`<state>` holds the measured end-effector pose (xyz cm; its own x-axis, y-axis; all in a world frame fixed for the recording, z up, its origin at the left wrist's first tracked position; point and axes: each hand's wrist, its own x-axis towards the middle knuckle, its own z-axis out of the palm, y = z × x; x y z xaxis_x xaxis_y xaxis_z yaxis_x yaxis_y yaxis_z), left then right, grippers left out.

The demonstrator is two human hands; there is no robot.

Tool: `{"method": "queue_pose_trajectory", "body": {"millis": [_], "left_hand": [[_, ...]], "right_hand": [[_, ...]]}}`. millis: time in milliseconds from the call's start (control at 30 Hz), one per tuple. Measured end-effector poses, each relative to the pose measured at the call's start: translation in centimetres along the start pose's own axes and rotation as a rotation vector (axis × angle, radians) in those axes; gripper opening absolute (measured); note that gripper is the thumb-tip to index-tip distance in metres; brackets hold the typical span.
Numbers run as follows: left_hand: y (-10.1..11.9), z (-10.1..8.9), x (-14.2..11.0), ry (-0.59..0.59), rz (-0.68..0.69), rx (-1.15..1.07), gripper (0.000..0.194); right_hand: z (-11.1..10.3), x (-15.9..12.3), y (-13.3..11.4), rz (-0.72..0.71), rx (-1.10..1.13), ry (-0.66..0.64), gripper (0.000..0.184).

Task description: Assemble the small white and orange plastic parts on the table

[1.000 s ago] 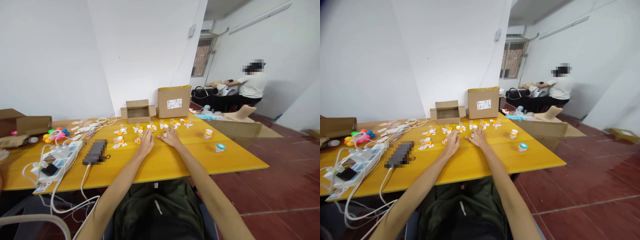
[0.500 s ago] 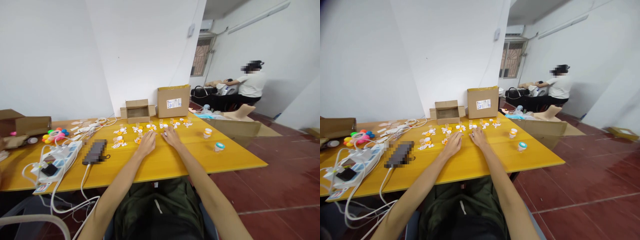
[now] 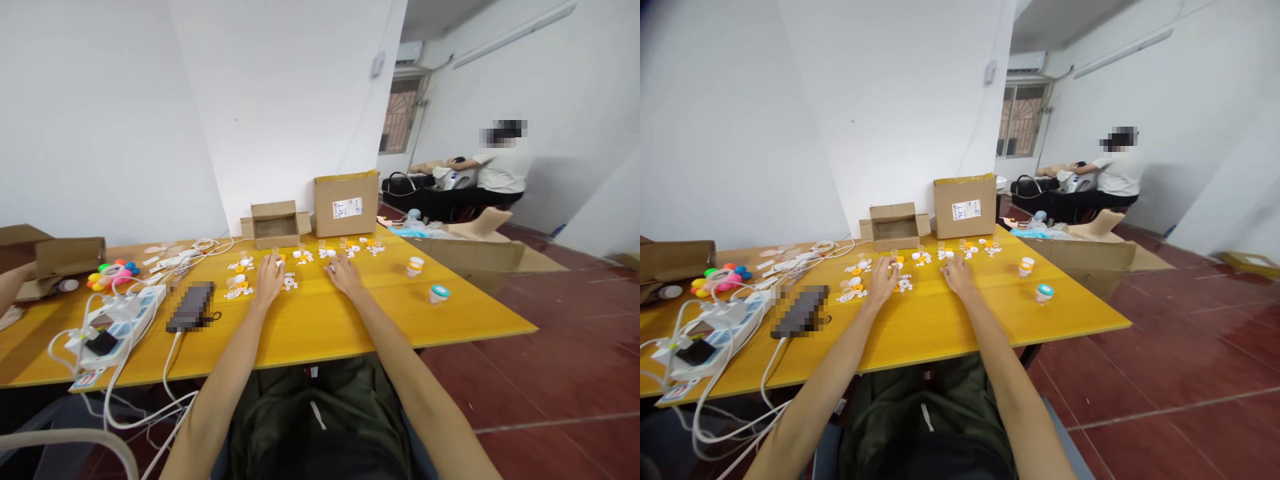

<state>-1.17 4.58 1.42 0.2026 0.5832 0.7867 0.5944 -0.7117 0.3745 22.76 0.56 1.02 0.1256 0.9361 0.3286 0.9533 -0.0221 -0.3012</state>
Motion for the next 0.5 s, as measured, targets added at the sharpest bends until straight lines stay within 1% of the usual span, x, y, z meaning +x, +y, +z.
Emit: {"method": "queue_pose_trajectory", "body": {"millis": [133, 300, 400, 500], "left_hand": [[0.26, 0.2, -0.1, -0.042, -0.069, -0.049, 0.006], [0.4, 0.1, 0.12, -0.063, -0.264, -0.206, 0.009], [0.44, 0.01, 0.27, -0.072, -0.407, -0.302, 0.013], [0.55, -0.09, 0.35, -0.089, -0.503, -0.374, 0.017]], "right_hand": [[-0.05, -0.1, -0.1, 0.005, 0.013, 0.0, 0.025], [-0.22, -0.18, 0.11, -0.009, 0.016, -0.012, 0.027], [-0.07, -0.11, 0.36, -0.031, 0.005, 0.026, 0.03], [-0.07, -0.2, 0.52, -0.055, -0.005, 0.096, 0.035]]}}
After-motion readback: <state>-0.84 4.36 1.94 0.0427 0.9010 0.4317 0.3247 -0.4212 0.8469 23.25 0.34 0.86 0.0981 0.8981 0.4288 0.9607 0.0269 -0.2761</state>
